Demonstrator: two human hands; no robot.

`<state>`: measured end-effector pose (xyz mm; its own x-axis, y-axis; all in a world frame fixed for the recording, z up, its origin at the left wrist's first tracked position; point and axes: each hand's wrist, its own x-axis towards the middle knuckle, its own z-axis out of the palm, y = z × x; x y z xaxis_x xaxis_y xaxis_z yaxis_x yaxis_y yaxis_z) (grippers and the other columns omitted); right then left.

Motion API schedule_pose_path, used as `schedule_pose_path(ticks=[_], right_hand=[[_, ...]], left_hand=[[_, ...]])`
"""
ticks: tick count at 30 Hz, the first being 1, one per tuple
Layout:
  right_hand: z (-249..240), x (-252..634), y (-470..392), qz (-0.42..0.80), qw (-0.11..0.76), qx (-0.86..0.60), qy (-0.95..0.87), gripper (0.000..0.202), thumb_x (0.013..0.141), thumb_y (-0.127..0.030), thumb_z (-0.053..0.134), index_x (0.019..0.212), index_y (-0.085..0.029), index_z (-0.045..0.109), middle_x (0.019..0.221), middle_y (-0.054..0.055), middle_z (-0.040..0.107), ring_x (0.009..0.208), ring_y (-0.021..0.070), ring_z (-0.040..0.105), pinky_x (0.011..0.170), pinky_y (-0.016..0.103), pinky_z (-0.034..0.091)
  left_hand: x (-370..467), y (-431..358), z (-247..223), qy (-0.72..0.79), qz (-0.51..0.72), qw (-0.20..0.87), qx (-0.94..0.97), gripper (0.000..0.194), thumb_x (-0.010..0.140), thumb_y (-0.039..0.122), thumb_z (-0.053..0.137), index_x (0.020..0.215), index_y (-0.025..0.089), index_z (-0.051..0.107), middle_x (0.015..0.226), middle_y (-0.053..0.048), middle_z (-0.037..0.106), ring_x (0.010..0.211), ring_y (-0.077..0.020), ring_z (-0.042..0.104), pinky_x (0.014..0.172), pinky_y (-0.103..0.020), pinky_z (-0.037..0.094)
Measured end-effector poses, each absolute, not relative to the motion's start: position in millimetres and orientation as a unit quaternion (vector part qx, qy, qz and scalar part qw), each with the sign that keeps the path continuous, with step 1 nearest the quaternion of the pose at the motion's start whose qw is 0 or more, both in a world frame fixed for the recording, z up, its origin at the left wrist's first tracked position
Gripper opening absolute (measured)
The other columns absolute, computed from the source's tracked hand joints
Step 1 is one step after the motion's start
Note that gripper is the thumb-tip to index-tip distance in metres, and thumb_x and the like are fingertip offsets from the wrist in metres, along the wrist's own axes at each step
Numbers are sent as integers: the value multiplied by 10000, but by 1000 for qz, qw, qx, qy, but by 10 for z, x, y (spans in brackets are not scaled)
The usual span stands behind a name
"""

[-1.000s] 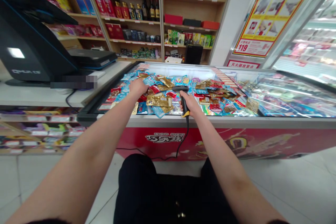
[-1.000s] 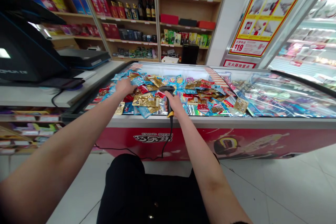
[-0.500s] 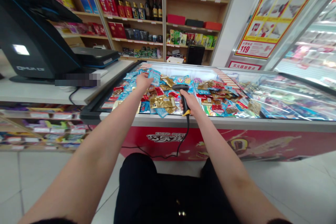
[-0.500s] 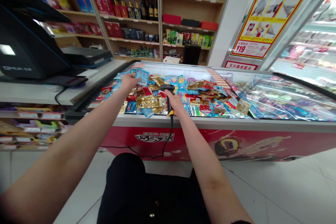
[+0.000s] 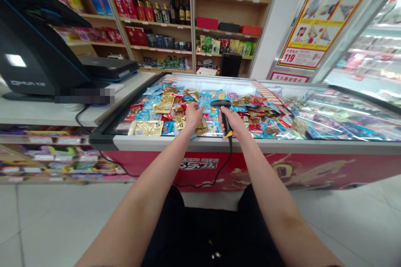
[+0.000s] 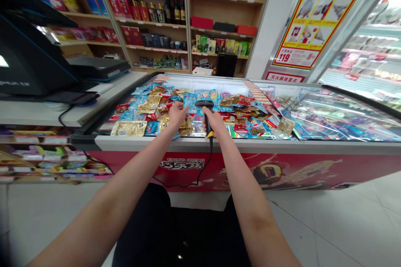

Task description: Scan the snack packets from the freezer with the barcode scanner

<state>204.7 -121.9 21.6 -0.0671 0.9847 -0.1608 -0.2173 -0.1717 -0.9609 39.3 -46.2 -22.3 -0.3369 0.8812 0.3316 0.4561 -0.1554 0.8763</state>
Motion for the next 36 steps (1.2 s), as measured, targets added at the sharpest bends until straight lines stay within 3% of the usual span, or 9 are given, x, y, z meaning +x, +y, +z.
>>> schedule_pose_path(ticks=[4,16,36], right_hand=[[192,2081,-1204,598,496,-470,-418,315,933,-427,679,772,-201,530,516,-30,557,363,102,479,332,209,399],[214,2095,-1252,597,478,-470,-440,328,961,-385,647,722,-187,541,499,-29,540,357,95,473,325,196,387],[189,2146,-1215,599,462,-478,-446,387,978,-402,637,672,-188,536,489,-11,535,344,99,467,318,206,394]], left_hand=[[365,-408,-214,631,515,166,556,60,808,233,635,854,194,635,965,-61,758,946,-204,708,906,-303,529],[310,-250,-318,609,536,224,541,141,840,277,611,922,174,661,956,-61,758,791,-191,727,733,-280,555],[337,-318,-249,631,520,186,544,102,821,268,627,876,187,655,852,-40,725,879,-210,701,830,-301,540]])
